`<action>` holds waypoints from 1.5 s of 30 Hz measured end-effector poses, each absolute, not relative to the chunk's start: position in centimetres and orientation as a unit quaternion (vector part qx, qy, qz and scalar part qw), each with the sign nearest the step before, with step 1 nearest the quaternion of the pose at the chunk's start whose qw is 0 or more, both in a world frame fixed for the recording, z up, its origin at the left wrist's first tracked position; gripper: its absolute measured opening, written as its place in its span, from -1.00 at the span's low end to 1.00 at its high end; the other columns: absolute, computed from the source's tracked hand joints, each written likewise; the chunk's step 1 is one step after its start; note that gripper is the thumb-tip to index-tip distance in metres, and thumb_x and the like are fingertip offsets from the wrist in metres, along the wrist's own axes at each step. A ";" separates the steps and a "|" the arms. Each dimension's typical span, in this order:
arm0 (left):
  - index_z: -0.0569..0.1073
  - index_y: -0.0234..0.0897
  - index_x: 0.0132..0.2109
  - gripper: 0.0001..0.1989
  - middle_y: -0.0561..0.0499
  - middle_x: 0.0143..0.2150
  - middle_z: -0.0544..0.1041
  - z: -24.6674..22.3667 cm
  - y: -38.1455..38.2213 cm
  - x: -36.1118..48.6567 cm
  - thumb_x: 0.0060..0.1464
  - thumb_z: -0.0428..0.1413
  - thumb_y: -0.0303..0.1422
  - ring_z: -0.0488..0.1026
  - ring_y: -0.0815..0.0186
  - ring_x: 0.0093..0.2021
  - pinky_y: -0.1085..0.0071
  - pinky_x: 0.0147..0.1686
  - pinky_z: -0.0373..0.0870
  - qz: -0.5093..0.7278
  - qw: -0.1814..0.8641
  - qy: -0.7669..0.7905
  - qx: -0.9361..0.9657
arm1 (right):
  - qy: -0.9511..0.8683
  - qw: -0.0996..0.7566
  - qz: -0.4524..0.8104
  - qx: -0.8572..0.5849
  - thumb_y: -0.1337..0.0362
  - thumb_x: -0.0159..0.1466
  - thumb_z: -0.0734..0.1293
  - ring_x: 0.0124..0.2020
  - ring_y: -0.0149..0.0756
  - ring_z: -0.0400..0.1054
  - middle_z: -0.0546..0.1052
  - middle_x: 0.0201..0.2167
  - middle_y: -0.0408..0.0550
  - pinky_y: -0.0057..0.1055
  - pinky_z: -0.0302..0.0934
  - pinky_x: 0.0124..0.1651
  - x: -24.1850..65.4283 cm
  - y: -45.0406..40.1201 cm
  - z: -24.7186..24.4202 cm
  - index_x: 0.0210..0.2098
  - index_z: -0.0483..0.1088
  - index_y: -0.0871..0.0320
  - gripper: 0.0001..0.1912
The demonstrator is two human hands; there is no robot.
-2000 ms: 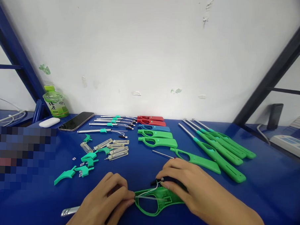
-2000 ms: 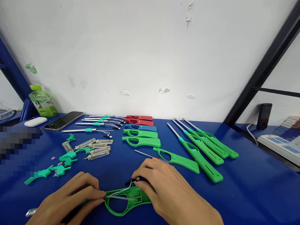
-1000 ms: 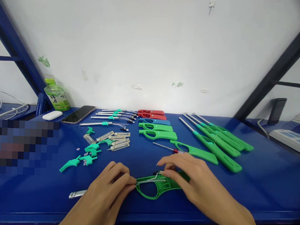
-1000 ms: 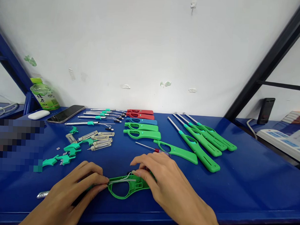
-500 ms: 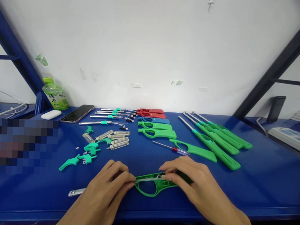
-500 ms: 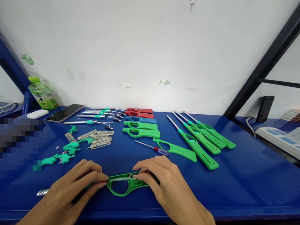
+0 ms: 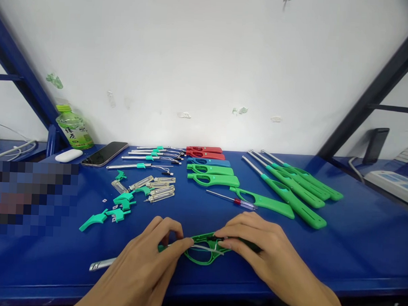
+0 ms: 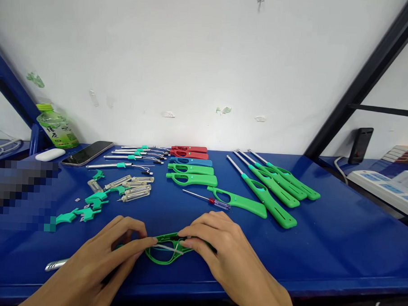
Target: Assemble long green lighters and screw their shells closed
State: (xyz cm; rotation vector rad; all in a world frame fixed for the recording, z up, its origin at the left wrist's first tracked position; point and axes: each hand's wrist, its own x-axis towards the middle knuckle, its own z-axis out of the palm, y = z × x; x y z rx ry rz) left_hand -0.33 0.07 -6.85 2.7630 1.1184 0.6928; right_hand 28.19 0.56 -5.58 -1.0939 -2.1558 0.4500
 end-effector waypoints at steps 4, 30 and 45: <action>0.48 -0.13 0.17 -0.75 -0.07 0.04 0.43 -6.8 0.4 0.6 0.52 -0.02 -0.42 0.46 0.24 -0.08 0.32 -0.12 0.55 0.250 0.040 0.353 0.900 | -0.823 0.351 0.175 -0.412 0.33 0.49 0.41 -0.12 -0.34 0.56 0.70 -0.13 -0.23 -0.42 0.35 -0.01 28.1 0.6 -5.7 -0.02 0.64 -0.05 -0.83; 0.47 -0.14 0.19 -0.73 -0.03 0.02 0.52 -6.1 0.4 0.9 0.48 0.00 -0.48 0.53 0.24 -0.06 0.29 -0.01 0.56 0.259 -0.004 0.355 0.898 | -0.832 0.385 0.160 -0.366 0.38 0.50 0.39 -0.13 -0.41 0.55 0.70 -0.13 -0.28 -0.46 0.33 0.00 28.2 0.5 -5.8 -0.03 0.60 -0.02 -0.83; 0.45 -0.14 0.06 -0.84 0.06 -0.08 0.52 -6.4 1.0 1.8 0.51 0.02 -0.48 0.51 0.37 -0.15 0.45 -0.10 0.45 0.342 0.045 0.343 0.874 | -0.835 0.408 0.135 -0.344 0.42 0.48 0.40 -0.13 -0.43 0.56 0.72 -0.13 -0.26 -0.45 0.32 0.02 28.1 0.5 -5.7 -0.02 0.60 0.04 -0.82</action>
